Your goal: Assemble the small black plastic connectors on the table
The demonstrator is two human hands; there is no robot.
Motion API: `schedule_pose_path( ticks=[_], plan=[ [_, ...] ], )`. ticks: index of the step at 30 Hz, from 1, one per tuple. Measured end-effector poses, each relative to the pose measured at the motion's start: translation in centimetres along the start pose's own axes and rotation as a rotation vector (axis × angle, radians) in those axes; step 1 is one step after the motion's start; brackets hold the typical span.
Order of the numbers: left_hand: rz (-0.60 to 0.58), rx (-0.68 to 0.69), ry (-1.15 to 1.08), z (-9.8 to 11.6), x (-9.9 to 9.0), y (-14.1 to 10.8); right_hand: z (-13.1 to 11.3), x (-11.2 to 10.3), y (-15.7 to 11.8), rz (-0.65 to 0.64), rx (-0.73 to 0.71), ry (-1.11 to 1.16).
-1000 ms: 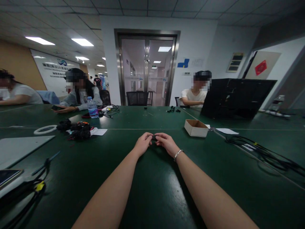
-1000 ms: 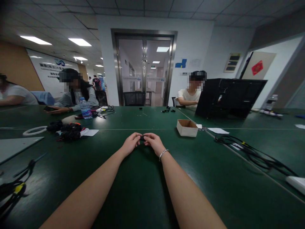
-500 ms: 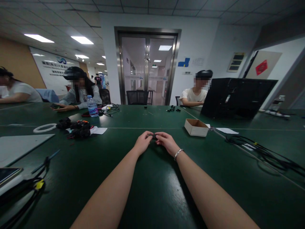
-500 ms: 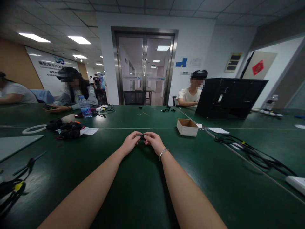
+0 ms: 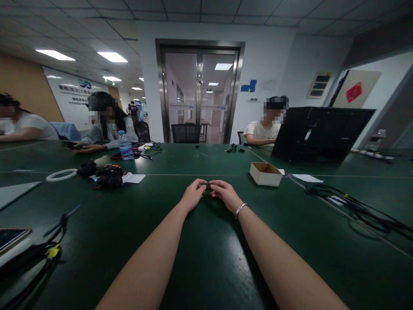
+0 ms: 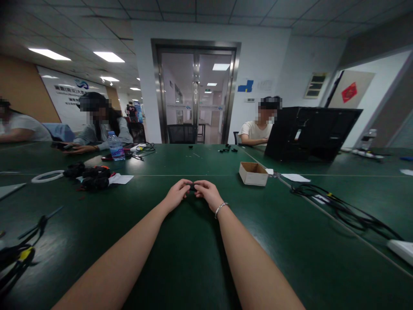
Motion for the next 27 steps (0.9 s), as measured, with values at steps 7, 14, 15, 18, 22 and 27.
schedule_pose_path(
  ticks=[7,14,15,18,22,27],
  plan=[
    [-0.015,-0.014,0.014,0.59,-0.02,-0.37,-0.02,-0.02,0.0,-0.007,-0.002,0.002],
    [-0.017,-0.017,0.061,0.4,0.09,-0.31,-0.14,0.09,-0.12,-0.002,0.004,-0.001],
    [-0.006,-0.023,0.057,0.39,0.04,-0.34,-0.15,0.07,-0.14,-0.001,0.002,-0.001],
    [0.025,-0.028,0.04,0.42,-0.13,-0.44,-0.1,0.02,-0.12,-0.006,0.0,-0.005],
    [0.017,-0.003,0.067,0.47,-0.09,-0.43,-0.01,0.0,-0.04,-0.016,-0.003,-0.011],
    [0.018,-0.007,0.08,0.1,-0.07,-0.29,0.04,-0.02,0.0,-0.011,-0.014,-0.002]
  ],
)
Point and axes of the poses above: each hand's wrist, its own y-axis towards the middle knuckle, its own x-axis out of the palm, z = x × y, the point moved 6 cm from there along y, towards the middle knuckle, and after that the axes turned 12 degrees about -z, right-handed, at the moved point
